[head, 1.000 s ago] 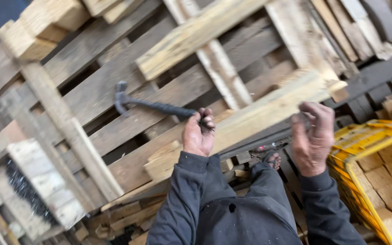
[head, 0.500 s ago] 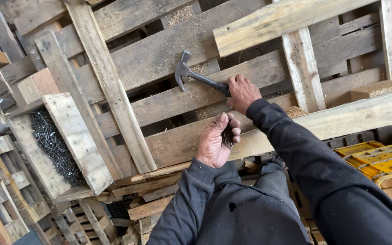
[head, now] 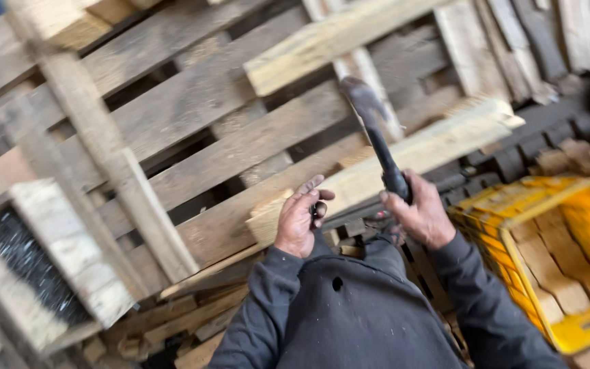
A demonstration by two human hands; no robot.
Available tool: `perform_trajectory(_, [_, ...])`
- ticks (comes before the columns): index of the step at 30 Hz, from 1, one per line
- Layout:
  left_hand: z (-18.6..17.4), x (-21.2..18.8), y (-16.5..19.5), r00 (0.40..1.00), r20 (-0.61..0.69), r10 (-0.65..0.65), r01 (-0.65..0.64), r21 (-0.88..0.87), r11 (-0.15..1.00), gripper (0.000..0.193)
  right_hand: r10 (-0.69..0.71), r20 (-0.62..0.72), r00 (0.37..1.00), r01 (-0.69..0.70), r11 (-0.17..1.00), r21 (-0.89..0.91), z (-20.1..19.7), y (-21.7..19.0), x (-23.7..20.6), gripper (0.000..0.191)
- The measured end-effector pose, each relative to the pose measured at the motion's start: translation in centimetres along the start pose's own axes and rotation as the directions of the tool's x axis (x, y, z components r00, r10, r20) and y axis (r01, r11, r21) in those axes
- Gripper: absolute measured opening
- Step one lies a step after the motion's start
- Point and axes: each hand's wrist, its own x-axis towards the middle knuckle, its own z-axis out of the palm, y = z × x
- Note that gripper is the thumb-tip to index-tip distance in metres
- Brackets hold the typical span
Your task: The person dismantles wooden pallets with a claw hammer, prying boards off the pallet frames and pulling out nails. They stack the removed boards aside, place wood blocks into a yellow crate, and pick nails from a nail box.
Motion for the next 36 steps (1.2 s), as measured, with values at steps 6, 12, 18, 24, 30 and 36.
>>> perform_trajectory(6, [8.5, 1.4, -6.3, 0.93, 0.241, -0.276, 0.317, -0.151, 0.936, 0.018, 0.232, -0.359, 0.904, -0.099, 0.931, 0.35, -4.8, 9.0, -12.9, 0.012])
perform_trajectory(12, [16.0, 5.4, -11.5, 0.904, 0.379, -0.197, 0.204, 0.023, 0.979, 0.016, 0.323, -0.454, 0.83, -0.075, 0.872, 0.484, -8.0, 13.4, -15.4, 0.015])
perform_trajectory(18, [20.0, 10.1, -12.5, 0.899, 0.397, -0.186, 0.087, 0.256, 0.963, 0.023, 0.352, -0.446, 0.823, -0.035, 0.815, 0.579, -10.0, 16.4, -13.4, 0.015])
perform_trajectory(24, [23.7, 14.7, -13.2, 0.841, 0.524, 0.132, -0.427, 0.495, 0.757, 0.041, 0.305, -0.433, 0.848, -0.012, 0.828, 0.56, -11.4, 18.2, -11.0, 0.017])
perform_trajectory(30, [24.2, 19.4, -15.7, 0.727, 0.602, 0.331, -0.686, 0.624, 0.374, 0.019, 0.297, -0.392, 0.871, -0.081, 0.873, 0.481, -12.5, 18.6, -8.9, 0.022])
perform_trajectory(36, [23.4, 20.5, -17.1, 0.568, 0.682, 0.461, -0.782, 0.621, 0.045, 0.017, 0.377, -0.388, 0.841, -0.179, 0.871, 0.457, -13.0, 17.9, -7.3, 0.024])
